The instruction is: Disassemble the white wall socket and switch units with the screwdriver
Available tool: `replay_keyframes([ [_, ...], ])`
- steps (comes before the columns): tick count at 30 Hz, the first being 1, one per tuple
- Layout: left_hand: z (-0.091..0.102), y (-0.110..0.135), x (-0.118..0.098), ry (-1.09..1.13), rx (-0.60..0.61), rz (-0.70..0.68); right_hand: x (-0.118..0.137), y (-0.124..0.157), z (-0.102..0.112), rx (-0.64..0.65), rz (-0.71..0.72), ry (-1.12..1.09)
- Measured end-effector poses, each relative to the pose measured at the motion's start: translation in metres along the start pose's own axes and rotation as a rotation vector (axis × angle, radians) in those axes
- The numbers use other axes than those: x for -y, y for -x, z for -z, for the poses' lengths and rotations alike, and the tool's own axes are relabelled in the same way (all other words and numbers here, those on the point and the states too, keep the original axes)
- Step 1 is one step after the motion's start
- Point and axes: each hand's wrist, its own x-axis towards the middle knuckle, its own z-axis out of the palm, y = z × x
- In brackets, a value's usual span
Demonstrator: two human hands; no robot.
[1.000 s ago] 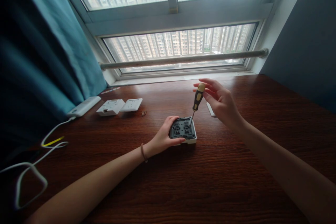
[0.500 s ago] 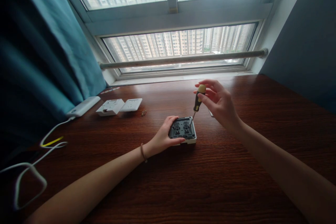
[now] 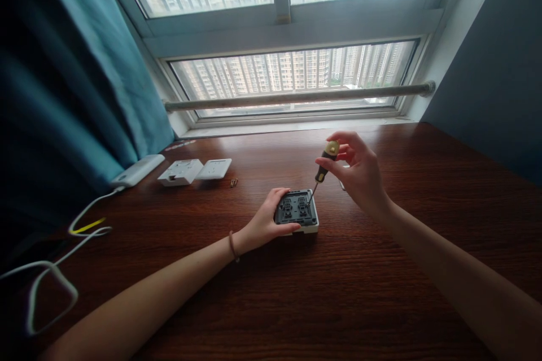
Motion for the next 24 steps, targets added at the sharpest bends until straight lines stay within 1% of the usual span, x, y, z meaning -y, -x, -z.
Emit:
replay_keyframes([
  [2,0.0001,0.0000,-0.0003,-0.003,0.002,0.000,0.0002,-0.0002,0.0007,0.001,-0.004,0.017],
  [5,0.0001,0.0002,-0.0003,-0.003,0.000,0.001,0.0036,0.0012,0.0005,0.079,-0.046,-0.069],
  [7,0.0001,0.0002,-0.0003,-0.001,-0.002,0.002,0.0051,0.0023,-0.0003,0.100,-0.055,-0.119],
  [9,0.0001,0.0003,-0.0005,0.003,-0.003,0.002,0.0039,0.0024,-0.0009,0.073,-0.039,-0.107],
  [12,0.0001,0.0004,-0.0010,0.009,-0.003,0.004,-0.0009,0.0011,-0.0004,-0.023,-0.002,0.023],
  [14,0.0000,0.0005,-0.0011,0.011,-0.003,0.006,-0.0028,0.0007,0.0001,-0.034,0.002,0.064],
  [18,0.0000,0.0005,-0.0011,0.008,-0.005,0.005,0.0005,0.0025,-0.0007,0.091,-0.049,-0.056],
  [20,0.0001,0.0004,-0.0013,0.007,0.000,0.003,0.0020,0.0034,-0.0015,0.119,-0.053,-0.089],
  [22,0.0004,0.0003,-0.0017,0.009,0.002,0.003,0.0011,0.0032,-0.0017,0.093,-0.036,-0.066],
  [24,0.0005,0.0003,-0.0021,0.015,-0.001,0.007,-0.0011,0.0020,-0.0010,0.032,-0.012,-0.005],
])
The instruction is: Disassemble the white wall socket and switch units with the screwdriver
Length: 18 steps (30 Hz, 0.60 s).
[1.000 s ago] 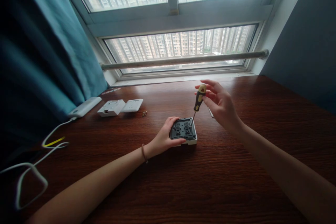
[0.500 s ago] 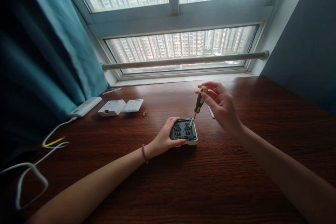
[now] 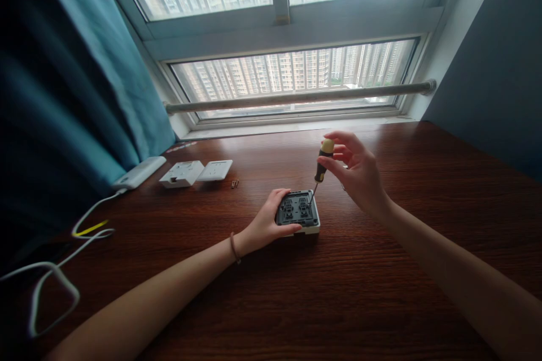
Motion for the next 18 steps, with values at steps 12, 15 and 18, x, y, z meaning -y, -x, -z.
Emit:
replay_keyframes([
  [12,0.000,0.000,-0.001,-0.001,-0.003,0.012,0.008,0.001,0.000,0.015,0.008,-0.009],
  [15,0.000,0.000,-0.001,-0.011,0.006,0.007,0.006,0.000,0.000,-0.038,0.009,0.027],
  [18,0.000,0.000,0.000,-0.017,0.007,0.001,0.006,0.001,0.000,0.011,-0.037,-0.053],
])
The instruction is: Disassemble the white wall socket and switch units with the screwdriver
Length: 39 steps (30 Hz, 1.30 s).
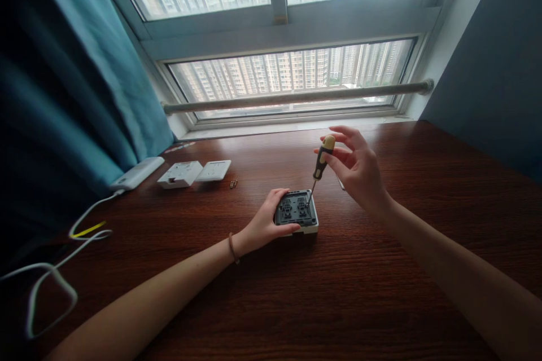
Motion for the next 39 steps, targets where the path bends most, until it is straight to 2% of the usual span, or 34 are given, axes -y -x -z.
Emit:
replay_keyframes([
  [4,0.000,0.000,0.001,-0.012,0.001,-0.002,-0.003,0.000,-0.001,0.052,-0.017,-0.064],
  [9,0.000,0.000,-0.001,0.006,-0.005,0.008,-0.008,-0.001,0.000,-0.042,0.037,0.139],
  [14,0.000,0.000,-0.001,0.010,-0.004,0.010,0.000,0.002,-0.001,0.073,-0.024,0.019],
  [21,0.000,-0.001,-0.001,0.016,-0.005,0.009,-0.007,0.000,-0.002,-0.039,-0.002,0.072],
  [29,0.000,0.000,0.000,0.008,-0.006,-0.005,-0.001,0.003,-0.004,0.029,-0.033,-0.045],
  [35,-0.001,-0.001,-0.001,0.016,-0.010,0.010,-0.010,0.001,-0.002,-0.047,0.014,0.148],
  [39,0.000,-0.001,-0.001,0.012,-0.010,0.009,0.001,0.004,-0.004,0.031,-0.021,0.029],
])
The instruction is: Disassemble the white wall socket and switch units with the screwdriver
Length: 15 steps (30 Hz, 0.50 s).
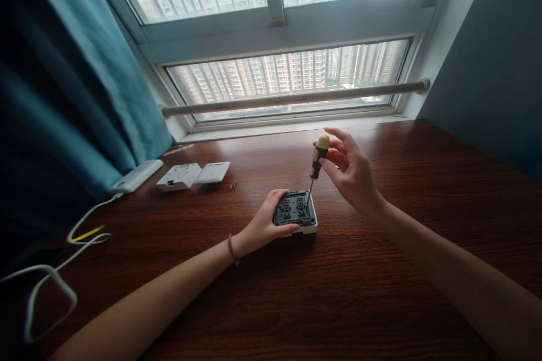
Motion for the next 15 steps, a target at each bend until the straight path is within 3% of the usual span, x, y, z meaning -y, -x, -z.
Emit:
replay_keyframes([
  [3,0.000,0.000,0.000,-0.004,0.002,0.001,0.004,0.002,-0.001,0.043,-0.002,-0.051],
  [9,0.000,0.000,0.002,-0.020,0.010,-0.012,-0.007,-0.002,0.002,-0.066,0.024,0.065],
  [15,0.000,0.000,0.002,-0.018,0.015,-0.013,0.004,0.002,-0.002,0.071,-0.003,-0.116],
])
